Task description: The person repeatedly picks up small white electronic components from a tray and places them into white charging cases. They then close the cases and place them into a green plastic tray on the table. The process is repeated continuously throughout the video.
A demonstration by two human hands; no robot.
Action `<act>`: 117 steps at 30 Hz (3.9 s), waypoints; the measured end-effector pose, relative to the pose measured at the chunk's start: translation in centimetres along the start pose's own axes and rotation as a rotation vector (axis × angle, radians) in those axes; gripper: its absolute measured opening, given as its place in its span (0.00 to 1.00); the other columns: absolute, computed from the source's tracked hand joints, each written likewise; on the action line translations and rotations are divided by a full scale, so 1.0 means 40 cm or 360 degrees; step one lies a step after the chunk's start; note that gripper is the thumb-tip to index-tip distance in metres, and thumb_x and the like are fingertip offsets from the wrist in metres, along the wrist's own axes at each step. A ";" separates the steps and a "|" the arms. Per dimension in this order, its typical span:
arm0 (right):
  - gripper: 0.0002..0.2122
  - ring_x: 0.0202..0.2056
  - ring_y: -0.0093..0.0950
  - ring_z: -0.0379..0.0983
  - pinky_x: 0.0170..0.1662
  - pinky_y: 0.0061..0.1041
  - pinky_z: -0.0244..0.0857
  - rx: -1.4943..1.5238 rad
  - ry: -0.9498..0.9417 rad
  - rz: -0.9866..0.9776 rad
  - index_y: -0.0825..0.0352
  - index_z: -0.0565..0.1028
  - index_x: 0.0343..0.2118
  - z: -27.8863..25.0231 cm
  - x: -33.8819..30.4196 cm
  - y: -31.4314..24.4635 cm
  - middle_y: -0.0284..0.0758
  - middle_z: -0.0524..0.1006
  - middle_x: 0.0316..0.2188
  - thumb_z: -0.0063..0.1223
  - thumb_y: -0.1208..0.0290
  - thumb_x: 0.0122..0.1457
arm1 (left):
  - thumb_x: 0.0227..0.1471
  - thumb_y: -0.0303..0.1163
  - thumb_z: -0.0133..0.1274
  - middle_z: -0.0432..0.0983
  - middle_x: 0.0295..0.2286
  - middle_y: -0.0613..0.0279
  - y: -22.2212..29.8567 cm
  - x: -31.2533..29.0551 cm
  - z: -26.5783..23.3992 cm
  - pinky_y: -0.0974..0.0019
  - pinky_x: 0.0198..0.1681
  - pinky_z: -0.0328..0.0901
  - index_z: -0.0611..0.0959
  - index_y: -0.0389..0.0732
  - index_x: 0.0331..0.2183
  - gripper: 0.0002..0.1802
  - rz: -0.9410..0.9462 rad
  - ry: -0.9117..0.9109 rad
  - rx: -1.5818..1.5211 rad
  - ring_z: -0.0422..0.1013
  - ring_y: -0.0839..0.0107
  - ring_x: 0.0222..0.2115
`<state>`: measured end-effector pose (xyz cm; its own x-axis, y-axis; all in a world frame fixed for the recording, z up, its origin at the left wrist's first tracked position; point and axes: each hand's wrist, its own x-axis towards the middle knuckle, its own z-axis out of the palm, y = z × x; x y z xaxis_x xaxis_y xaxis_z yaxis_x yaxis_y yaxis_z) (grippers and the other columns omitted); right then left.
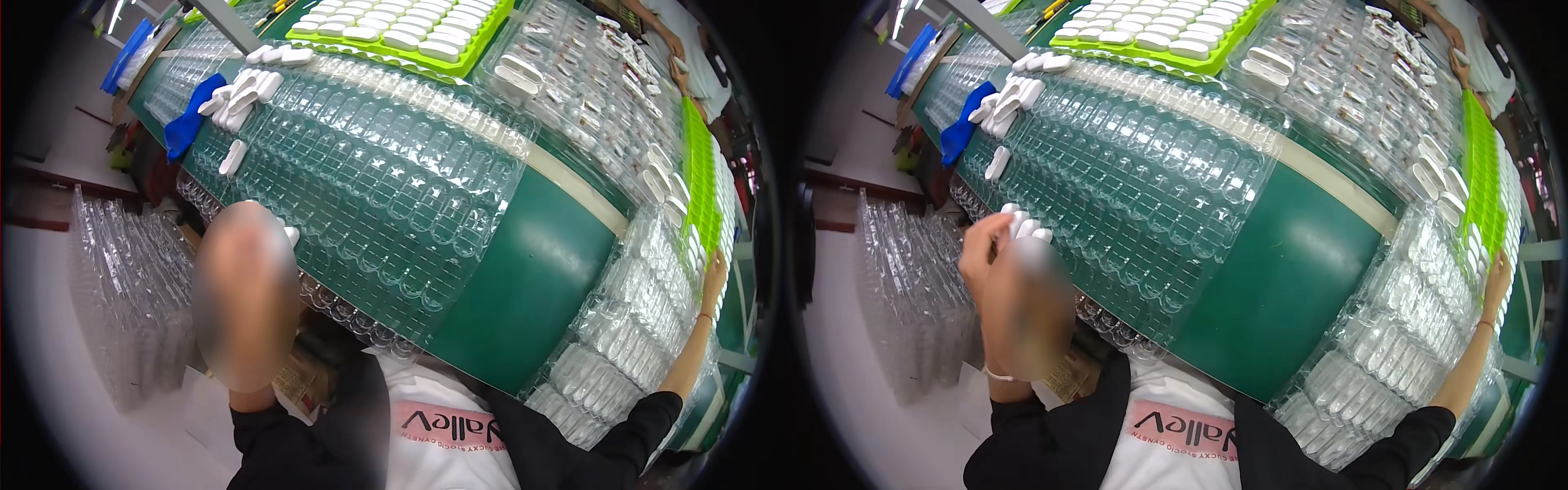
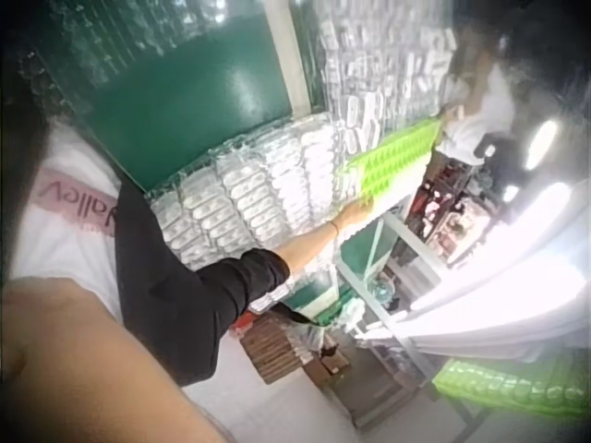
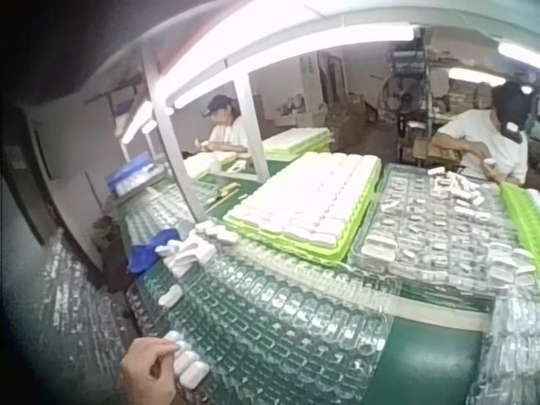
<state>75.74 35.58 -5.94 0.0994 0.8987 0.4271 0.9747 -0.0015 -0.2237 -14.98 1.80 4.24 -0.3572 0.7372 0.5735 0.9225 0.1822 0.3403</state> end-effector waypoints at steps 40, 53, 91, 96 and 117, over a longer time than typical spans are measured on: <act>0.20 0.27 0.35 0.79 0.28 0.29 0.73 0.1488 -0.0889 -0.0774 0.69 0.74 0.48 -0.360 -0.694 -1.279 0.40 0.80 0.32 0.63 0.64 0.55 | 0.48 0.16 0.54 0.75 0.39 0.47 0.456 -0.167 0.090 0.57 0.51 0.67 0.71 0.29 0.42 0.17 -0.0669 -0.1398 -0.2510 0.73 0.57 0.44; 0.06 0.20 0.18 0.69 0.25 0.19 0.61 0.0638 -0.0618 0.0735 0.70 0.79 0.31 -0.601 -0.879 -0.989 0.32 0.77 0.20 0.59 0.72 0.58 | 0.51 0.38 0.61 0.77 0.32 0.46 0.493 -0.218 0.099 0.62 0.38 0.73 0.66 0.30 0.51 0.32 -0.0372 -0.1637 -0.2339 0.77 0.62 0.31; 0.15 0.36 0.20 0.70 0.39 0.20 0.67 0.1681 -0.1086 0.0020 0.68 0.76 0.47 -0.448 -0.695 -1.202 0.34 0.74 0.39 0.60 0.79 0.55 | 0.51 0.20 0.58 0.74 0.46 0.40 0.489 -0.222 0.117 0.62 0.47 0.70 0.68 0.31 0.49 0.24 -0.0268 -0.1598 -0.2584 0.75 0.61 0.44; 0.22 0.42 0.20 0.71 0.43 0.22 0.69 0.1968 -0.1278 0.0116 0.69 0.68 0.56 -0.371 -0.645 -1.229 0.33 0.73 0.42 0.59 0.75 0.59 | 0.51 0.13 0.55 0.73 0.47 0.40 0.476 -0.220 0.138 0.61 0.55 0.66 0.67 0.29 0.49 0.24 -0.0338 -0.1653 -0.2728 0.72 0.62 0.49; 0.19 0.35 0.18 0.71 0.35 0.19 0.67 0.2321 -0.1669 0.0363 0.71 0.69 0.54 -0.281 -0.625 -1.276 0.32 0.76 0.37 0.48 0.64 0.67 | 0.58 0.26 0.54 0.72 0.46 0.52 0.431 -0.215 0.161 0.65 0.52 0.65 0.65 0.27 0.56 0.28 -0.1045 -0.1626 -0.2638 0.70 0.68 0.48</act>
<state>25.78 8.25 4.65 -0.5254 0.8103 -0.2596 -0.0352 -0.3255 -0.9449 4.94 2.81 0.38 0.2267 0.9475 -0.2255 -0.4766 0.3099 0.8227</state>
